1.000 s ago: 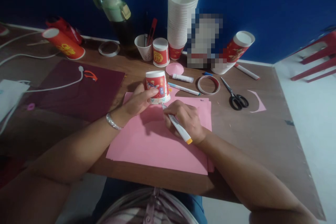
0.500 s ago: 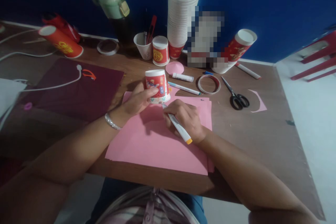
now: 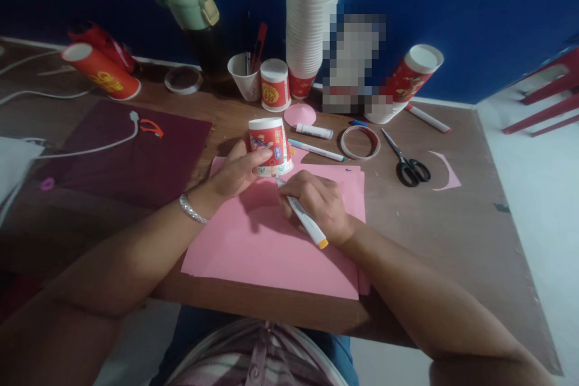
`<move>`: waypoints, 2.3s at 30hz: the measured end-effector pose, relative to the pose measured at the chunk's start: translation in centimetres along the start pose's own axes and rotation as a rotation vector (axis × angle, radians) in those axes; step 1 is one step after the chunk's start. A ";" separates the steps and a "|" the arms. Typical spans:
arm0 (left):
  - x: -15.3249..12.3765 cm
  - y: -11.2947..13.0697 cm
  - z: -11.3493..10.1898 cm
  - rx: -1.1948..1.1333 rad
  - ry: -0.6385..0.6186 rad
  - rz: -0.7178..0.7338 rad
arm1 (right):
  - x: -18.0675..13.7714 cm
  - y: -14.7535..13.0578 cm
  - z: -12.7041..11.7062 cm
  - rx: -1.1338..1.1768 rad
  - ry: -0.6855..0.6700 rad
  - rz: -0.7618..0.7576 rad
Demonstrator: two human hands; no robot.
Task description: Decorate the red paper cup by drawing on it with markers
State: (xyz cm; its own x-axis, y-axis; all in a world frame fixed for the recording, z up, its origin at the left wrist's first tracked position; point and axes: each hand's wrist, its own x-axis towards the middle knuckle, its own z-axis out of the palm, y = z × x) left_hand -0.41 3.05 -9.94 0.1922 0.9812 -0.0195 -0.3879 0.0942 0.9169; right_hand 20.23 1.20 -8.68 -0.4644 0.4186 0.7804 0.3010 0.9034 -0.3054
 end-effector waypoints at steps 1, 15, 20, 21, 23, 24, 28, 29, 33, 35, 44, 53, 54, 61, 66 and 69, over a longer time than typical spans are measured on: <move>0.0 0.0 0.0 -0.005 0.000 -0.009 | 0.0 0.0 0.0 -0.003 0.001 -0.003; -0.3 0.4 0.2 0.011 0.006 -0.033 | 0.4 -0.1 -0.1 -0.021 -0.023 -0.025; -0.2 0.4 0.2 0.014 0.009 -0.038 | 0.3 -0.1 -0.1 -0.003 -0.020 -0.026; -0.2 0.4 0.2 0.014 0.008 -0.034 | 0.3 -0.1 -0.1 -0.004 -0.022 -0.021; -0.2 0.3 0.2 0.014 0.005 -0.023 | 0.3 0.0 -0.1 -0.004 -0.026 -0.011; -0.1 0.2 0.1 0.016 0.004 -0.018 | 0.2 0.0 -0.1 -0.005 -0.028 -0.007; -0.1 0.1 0.0 0.022 0.001 -0.008 | 0.1 0.0 -0.1 -0.011 -0.029 -0.006; -0.1 0.1 0.0 0.021 0.000 -0.008 | 0.1 0.0 -0.1 -0.011 -0.029 -0.004; -0.1 0.1 0.1 0.016 0.002 -0.007 | 0.0 0.0 -0.1 -0.008 -0.038 0.008; -0.1 0.1 0.1 0.013 0.000 -0.005 | 0.1 0.0 -0.1 -0.003 -0.043 0.007; 0.0 0.0 0.1 0.019 -0.005 -0.007 | 0.2 -0.1 -0.2 -0.021 -0.061 0.011; 0.0 -0.1 -0.1 0.007 0.006 -0.002 | 0.2 -0.2 -0.1 -0.046 -0.039 0.019; 0.0 -0.1 -0.1 0.010 0.007 -0.003 | 0.2 -0.2 -0.1 -0.054 -0.038 0.021; -0.1 0.0 -0.1 0.015 0.015 -0.019 | 0.1 -0.1 0.0 -0.077 -0.017 0.043; -0.1 -0.2 -0.2 0.019 0.004 -0.015 | 0.1 -0.2 -0.3 -0.080 -0.029 0.040; -0.1 0.0 0.0 0.018 0.007 -0.012 | 0.2 -0.3 -0.5 -0.082 -0.035 0.038</move>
State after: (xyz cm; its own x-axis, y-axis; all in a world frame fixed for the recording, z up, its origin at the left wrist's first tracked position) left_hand -0.48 2.96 -9.92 0.1904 0.9811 -0.0334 -0.3691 0.1031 0.9237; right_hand 20.45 0.92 -8.18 -0.4798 0.4566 0.7492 0.3850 0.8769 -0.2878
